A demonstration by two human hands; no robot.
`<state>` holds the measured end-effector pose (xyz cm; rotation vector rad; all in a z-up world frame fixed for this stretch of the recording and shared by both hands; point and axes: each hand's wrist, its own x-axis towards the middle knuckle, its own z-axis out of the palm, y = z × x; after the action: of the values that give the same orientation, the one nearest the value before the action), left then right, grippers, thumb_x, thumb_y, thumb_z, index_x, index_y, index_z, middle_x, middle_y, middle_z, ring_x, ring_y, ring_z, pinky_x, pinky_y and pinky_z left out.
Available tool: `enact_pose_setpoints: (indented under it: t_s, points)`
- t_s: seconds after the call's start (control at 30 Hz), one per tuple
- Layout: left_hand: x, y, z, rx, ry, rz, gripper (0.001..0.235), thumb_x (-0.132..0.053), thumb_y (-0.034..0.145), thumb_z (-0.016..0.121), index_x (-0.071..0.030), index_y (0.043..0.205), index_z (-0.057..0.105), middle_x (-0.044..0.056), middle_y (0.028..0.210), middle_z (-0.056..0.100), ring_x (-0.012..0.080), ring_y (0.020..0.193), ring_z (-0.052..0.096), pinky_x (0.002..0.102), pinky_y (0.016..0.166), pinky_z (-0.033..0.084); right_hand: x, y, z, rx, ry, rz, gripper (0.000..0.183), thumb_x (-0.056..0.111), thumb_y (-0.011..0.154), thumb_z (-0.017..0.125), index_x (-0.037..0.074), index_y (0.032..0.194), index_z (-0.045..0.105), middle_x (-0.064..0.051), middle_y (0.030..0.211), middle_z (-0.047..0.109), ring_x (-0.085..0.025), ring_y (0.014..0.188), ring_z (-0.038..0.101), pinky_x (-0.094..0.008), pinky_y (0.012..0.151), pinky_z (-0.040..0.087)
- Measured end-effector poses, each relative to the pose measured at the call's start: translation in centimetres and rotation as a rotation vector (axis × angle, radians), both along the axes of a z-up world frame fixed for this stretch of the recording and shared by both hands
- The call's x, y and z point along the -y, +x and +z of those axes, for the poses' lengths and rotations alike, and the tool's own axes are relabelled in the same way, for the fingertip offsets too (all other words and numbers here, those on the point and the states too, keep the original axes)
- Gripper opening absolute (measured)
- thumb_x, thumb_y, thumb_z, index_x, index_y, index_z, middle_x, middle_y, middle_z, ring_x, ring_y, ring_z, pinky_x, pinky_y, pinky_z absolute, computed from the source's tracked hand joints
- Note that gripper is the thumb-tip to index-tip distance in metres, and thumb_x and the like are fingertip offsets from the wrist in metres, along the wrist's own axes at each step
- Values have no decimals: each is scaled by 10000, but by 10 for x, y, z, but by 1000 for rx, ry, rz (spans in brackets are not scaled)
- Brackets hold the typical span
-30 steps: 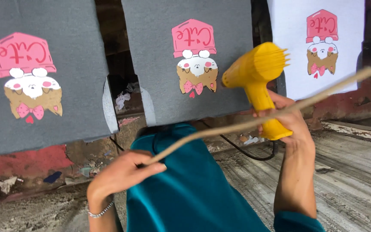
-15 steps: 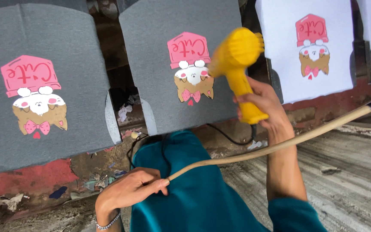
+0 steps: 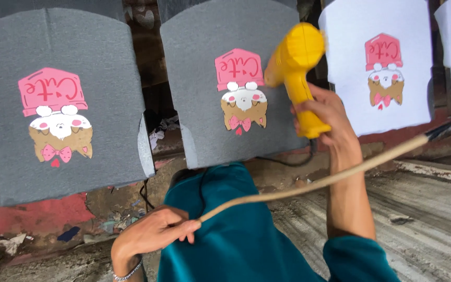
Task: Drying printed designs on t-shirts using a heat gun while moving along a production line.
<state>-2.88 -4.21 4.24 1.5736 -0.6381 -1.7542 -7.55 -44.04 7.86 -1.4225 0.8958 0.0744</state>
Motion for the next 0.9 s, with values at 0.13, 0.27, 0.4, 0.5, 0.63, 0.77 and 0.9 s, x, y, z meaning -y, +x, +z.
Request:
enact_pose_setpoints:
  t_s: [0.13, 0.27, 0.4, 0.5, 0.63, 0.77, 0.9]
  points:
    - [-3, 5, -9, -111, 9, 24, 488, -497, 920, 608, -118, 890, 914, 17, 711, 726, 98, 522, 598, 238, 532, 463, 13, -8, -12, 48, 98, 82, 416, 55, 755, 636, -17, 1165, 640, -160, 763, 596, -238, 437, 560, -308, 385, 462]
    - [3, 3, -11, -136, -100, 18, 433, -472, 934, 631, -136, 920, 904, 9, 688, 666, 102, 502, 526, 255, 508, 440, 6, 9, -7, 84, 48, 33, 359, 83, 746, 644, 16, 1099, 642, -126, 789, 572, -209, 503, 532, -297, 441, 482]
    - [7, 4, -12, -136, -197, 30, 401, -445, 956, 638, -139, 911, 892, 7, 643, 634, 97, 500, 487, 257, 524, 413, 13, -5, -7, 36, 35, 60, 375, 60, 772, 635, 19, 1144, 657, -131, 769, 588, -236, 460, 570, -333, 411, 457]
    - [8, 1, -15, -102, -226, 22, 398, -452, 962, 633, -148, 915, 886, -1, 647, 633, 90, 509, 513, 254, 529, 425, -2, 10, -26, 80, 89, 172, 479, 36, 771, 672, 1, 1248, 649, -135, 813, 668, -206, 466, 625, -279, 413, 519]
    - [8, -3, -10, -96, -255, 25, 395, -457, 965, 632, -158, 902, 883, -2, 621, 593, 100, 526, 526, 277, 558, 420, -18, 21, -22, 181, 196, 300, 468, 39, 786, 667, -36, 1247, 654, -141, 832, 637, -200, 476, 574, -280, 469, 525]
    - [4, -3, -12, -74, -250, 30, 396, -463, 968, 623, -167, 929, 883, -19, 616, 570, 78, 521, 495, 265, 549, 404, 3, 11, -14, 64, 33, 185, 535, 52, 765, 651, 11, 1299, 642, -145, 808, 623, -225, 474, 582, -314, 450, 502]
    - [6, -6, -10, -44, -247, 24, 386, -472, 965, 625, -185, 932, 881, -35, 632, 602, 68, 532, 514, 257, 547, 404, 9, 4, -28, 109, 127, 252, 588, -17, 774, 647, -20, 1362, 628, -157, 801, 634, -211, 466, 603, -296, 435, 531]
